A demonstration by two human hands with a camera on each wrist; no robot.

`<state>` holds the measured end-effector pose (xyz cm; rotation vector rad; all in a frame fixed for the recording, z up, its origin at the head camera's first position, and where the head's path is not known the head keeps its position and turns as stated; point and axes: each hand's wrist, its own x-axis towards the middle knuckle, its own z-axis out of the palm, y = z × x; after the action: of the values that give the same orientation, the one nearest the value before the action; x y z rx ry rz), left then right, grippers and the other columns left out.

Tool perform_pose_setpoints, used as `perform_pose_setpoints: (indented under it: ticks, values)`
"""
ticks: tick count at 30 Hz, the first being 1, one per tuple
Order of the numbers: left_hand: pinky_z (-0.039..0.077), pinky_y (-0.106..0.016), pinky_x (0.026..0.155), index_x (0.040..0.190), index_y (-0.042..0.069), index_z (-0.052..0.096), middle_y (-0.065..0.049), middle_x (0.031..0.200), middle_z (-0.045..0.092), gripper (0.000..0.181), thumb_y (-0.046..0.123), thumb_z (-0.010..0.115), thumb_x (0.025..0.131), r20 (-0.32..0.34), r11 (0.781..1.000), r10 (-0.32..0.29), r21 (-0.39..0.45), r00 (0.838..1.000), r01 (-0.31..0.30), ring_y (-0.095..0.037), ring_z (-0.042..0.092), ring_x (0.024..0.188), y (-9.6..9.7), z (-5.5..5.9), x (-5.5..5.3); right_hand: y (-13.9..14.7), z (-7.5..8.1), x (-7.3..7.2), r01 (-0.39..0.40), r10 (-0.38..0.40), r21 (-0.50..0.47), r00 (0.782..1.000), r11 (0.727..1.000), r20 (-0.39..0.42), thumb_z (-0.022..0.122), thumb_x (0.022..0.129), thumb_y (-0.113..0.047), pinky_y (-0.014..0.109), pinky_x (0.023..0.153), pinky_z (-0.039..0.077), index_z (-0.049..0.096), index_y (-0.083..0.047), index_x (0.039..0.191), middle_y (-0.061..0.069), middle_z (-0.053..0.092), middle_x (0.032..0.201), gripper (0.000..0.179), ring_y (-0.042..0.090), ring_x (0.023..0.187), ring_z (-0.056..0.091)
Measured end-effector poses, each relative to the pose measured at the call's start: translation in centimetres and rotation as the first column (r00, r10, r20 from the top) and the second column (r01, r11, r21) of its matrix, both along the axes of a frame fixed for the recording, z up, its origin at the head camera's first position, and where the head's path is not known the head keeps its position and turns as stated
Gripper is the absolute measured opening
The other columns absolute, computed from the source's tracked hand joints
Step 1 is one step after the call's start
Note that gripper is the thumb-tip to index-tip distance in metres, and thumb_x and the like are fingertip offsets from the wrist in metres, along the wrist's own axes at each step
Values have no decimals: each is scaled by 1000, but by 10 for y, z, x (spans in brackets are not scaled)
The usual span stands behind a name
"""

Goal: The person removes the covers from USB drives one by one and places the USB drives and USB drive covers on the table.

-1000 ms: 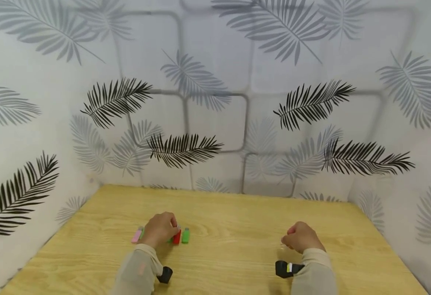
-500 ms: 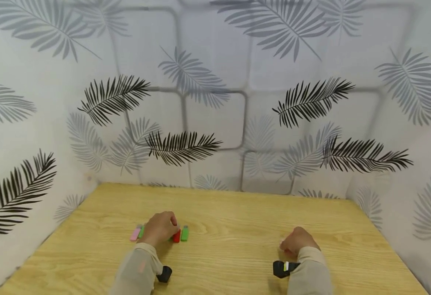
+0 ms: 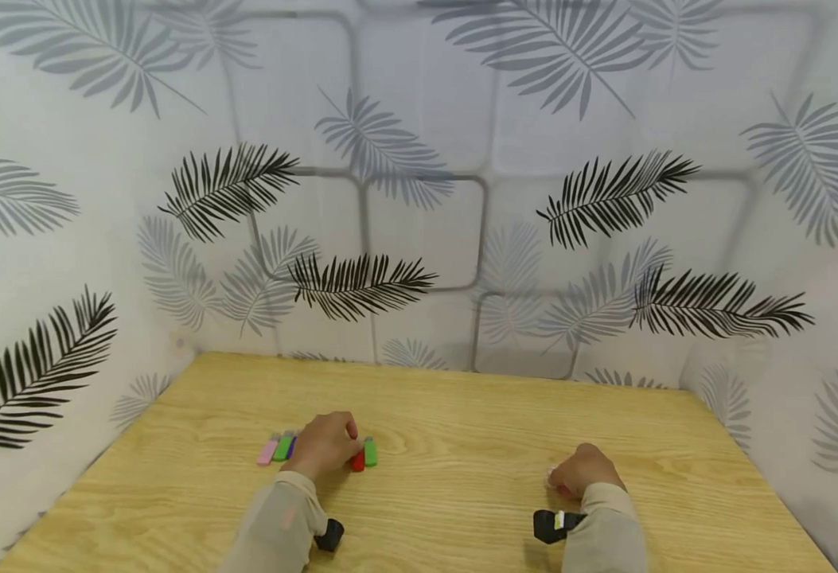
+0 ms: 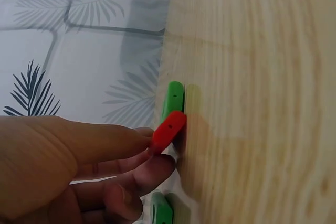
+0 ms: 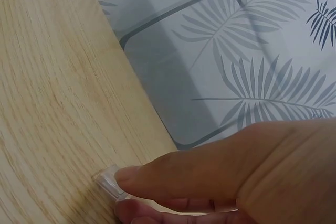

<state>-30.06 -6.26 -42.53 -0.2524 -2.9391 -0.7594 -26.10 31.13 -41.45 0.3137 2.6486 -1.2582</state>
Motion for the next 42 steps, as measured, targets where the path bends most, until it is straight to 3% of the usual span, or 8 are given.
perform_pose_setpoints:
  ticks: [9,16,19,23,27,31,36,42]
  values:
    - [41,-33,53,77,10,55,-2,70,55,18,12,71,85,4,1000,-26,5,1000,26,-18,51,59,4,-5,-1,2,-1,0,8,-8,19,1000,1000,-6,67,80,-7,22,50,36,61,-6,63,-1,51,53,19,9,48,43]
    - [41,-33,52,76,11,55,-1,69,56,19,13,72,84,-31,1000,-9,-26,999,8,-18,51,59,6,-7,-1,1,-1,1,20,-20,-10,1000,1000,5,67,80,-5,23,51,38,57,-7,63,0,51,54,20,10,49,44]
    - [42,-33,52,77,10,57,-2,68,57,17,12,72,83,-80,999,-9,-33,997,7,-18,52,58,7,-3,1,2,-1,1,29,-29,-11,1000,1000,9,68,80,-4,24,52,40,58,-6,65,1,53,57,18,11,52,47]
    - [44,-34,53,85,8,62,-1,69,59,11,15,71,85,-106,999,-39,-27,994,36,-17,51,56,11,10,6,2,-1,0,35,-35,-11,999,999,12,68,79,-4,24,53,41,58,-5,67,2,54,59,16,11,53,48]
    - [45,-34,55,89,9,63,-1,73,61,10,18,67,89,-43,997,-78,-30,996,76,-16,51,58,13,23,12,2,0,0,35,-34,-18,999,999,14,69,79,-4,23,52,41,58,-5,65,0,53,58,18,10,52,47]
    - [47,-35,59,90,8,63,-2,78,61,12,20,65,91,21,994,-108,-31,994,109,-16,51,61,14,28,17,3,-2,-1,34,-34,-3,999,999,19,71,80,-6,23,51,38,56,-9,61,-1,50,55,24,10,50,43]
    - [48,-37,63,91,5,64,-3,81,62,15,21,63,92,34,992,-127,-13,991,127,-16,51,62,12,26,17,4,-4,-1,21,-21,26,1000,999,5,70,79,-6,24,53,39,57,-7,63,0,51,56,21,11,52,45]
    - [46,-34,58,94,4,65,-1,74,59,17,21,62,92,24,991,-130,20,991,129,-14,50,56,10,20,12,5,-3,-1,11,-10,49,1000,999,-19,69,78,-5,24,53,40,57,-6,64,0,52,57,18,12,54,48]
